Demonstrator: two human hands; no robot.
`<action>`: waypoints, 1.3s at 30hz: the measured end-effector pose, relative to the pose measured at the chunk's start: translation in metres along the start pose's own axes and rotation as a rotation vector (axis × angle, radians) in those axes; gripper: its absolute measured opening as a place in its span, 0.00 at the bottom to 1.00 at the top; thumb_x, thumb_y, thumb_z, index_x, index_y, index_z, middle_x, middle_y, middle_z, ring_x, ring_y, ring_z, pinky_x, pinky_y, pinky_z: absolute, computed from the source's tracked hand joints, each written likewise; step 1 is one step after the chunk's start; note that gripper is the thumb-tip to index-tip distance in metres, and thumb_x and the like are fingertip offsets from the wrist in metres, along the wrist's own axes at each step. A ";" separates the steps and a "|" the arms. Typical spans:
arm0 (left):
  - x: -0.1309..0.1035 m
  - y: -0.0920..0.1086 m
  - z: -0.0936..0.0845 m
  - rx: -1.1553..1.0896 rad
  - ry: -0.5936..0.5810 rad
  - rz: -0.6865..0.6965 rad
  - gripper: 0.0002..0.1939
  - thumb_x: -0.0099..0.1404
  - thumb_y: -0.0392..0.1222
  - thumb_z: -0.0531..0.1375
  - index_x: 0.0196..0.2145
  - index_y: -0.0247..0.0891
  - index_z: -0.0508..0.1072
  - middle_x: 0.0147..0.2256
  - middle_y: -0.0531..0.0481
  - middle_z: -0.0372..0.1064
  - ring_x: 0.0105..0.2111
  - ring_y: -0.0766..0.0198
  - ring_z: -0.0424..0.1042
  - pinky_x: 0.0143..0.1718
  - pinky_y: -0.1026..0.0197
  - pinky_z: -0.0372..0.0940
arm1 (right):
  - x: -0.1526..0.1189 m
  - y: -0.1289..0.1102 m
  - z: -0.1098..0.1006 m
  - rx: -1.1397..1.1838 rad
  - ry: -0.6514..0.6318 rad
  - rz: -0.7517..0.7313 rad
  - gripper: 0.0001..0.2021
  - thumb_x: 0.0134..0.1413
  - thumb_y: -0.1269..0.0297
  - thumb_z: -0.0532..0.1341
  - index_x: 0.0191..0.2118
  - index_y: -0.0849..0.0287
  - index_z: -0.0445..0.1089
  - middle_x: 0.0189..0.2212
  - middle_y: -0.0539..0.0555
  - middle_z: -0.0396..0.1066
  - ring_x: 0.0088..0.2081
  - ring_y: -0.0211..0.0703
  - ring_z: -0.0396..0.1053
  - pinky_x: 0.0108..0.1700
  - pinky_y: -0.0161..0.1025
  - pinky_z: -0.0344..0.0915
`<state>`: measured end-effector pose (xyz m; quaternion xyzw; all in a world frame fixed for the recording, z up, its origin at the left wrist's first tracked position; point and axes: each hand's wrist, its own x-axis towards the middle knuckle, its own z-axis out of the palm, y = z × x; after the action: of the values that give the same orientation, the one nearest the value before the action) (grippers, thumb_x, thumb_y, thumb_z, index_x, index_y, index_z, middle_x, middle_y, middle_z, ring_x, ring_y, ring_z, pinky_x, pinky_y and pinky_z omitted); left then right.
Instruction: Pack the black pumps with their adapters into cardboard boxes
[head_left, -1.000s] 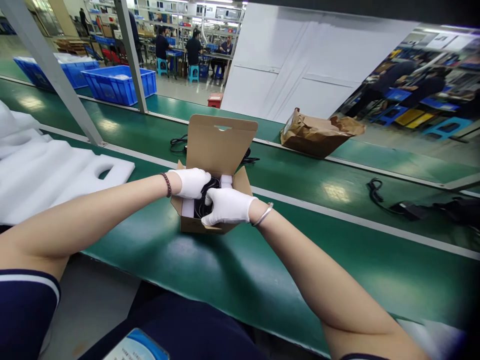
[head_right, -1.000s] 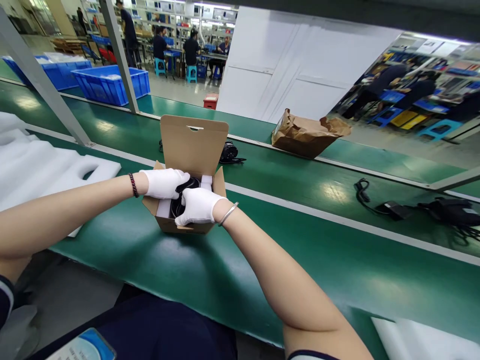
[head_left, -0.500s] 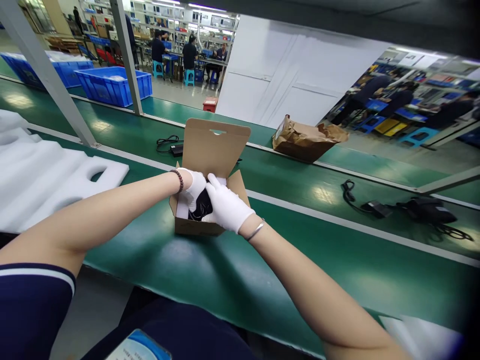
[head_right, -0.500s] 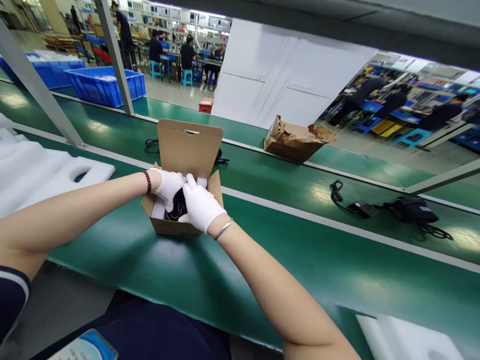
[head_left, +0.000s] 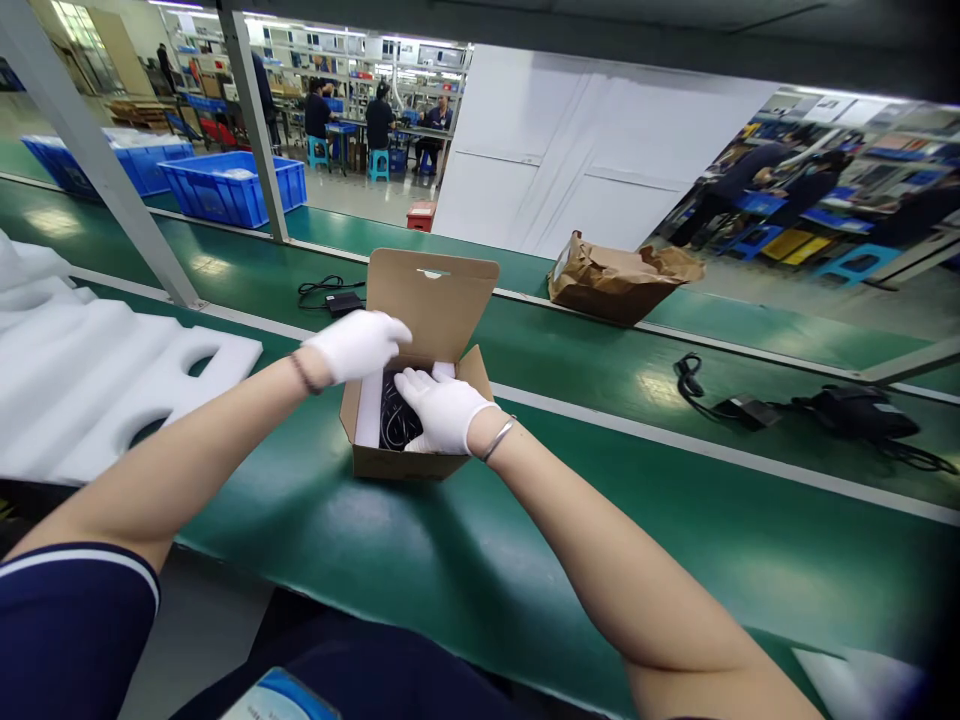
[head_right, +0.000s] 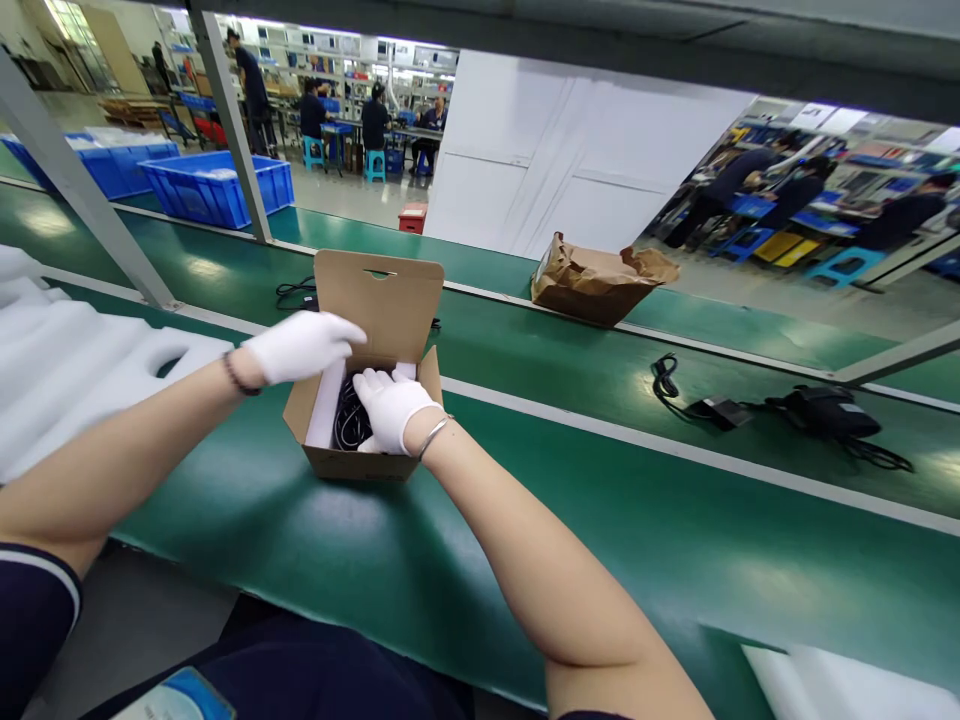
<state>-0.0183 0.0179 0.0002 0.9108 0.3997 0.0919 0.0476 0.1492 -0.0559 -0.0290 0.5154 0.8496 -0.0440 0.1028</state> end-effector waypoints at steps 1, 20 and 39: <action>-0.017 -0.011 0.003 -0.114 0.234 -0.013 0.20 0.72 0.40 0.48 0.57 0.35 0.70 0.55 0.42 0.71 0.56 0.54 0.69 0.59 0.52 0.61 | 0.002 0.000 0.000 -0.008 -0.015 -0.001 0.49 0.46 0.52 0.73 0.68 0.69 0.51 0.66 0.69 0.54 0.63 0.64 0.55 0.62 0.50 0.58; -0.055 0.011 0.051 0.103 -0.047 0.549 0.38 0.55 0.54 0.66 0.59 0.36 0.65 0.59 0.36 0.64 0.59 0.40 0.60 0.60 0.44 0.54 | -0.053 0.062 0.002 0.703 0.415 0.060 0.24 0.65 0.57 0.50 0.64 0.58 0.59 0.60 0.60 0.64 0.60 0.52 0.63 0.61 0.49 0.63; -0.099 0.057 0.092 -1.445 0.381 -0.386 0.60 0.57 0.52 0.69 0.71 0.39 0.33 0.54 0.39 0.72 0.52 0.51 0.74 0.55 0.49 0.70 | -0.033 0.067 0.107 1.043 0.707 -0.027 0.35 0.58 0.33 0.52 0.58 0.57 0.63 0.71 0.64 0.42 0.69 0.57 0.50 0.62 0.56 0.60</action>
<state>-0.0239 -0.0944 -0.0937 0.5361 0.3935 0.4754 0.5760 0.2371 -0.0732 -0.1242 0.4705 0.7053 -0.2808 -0.4499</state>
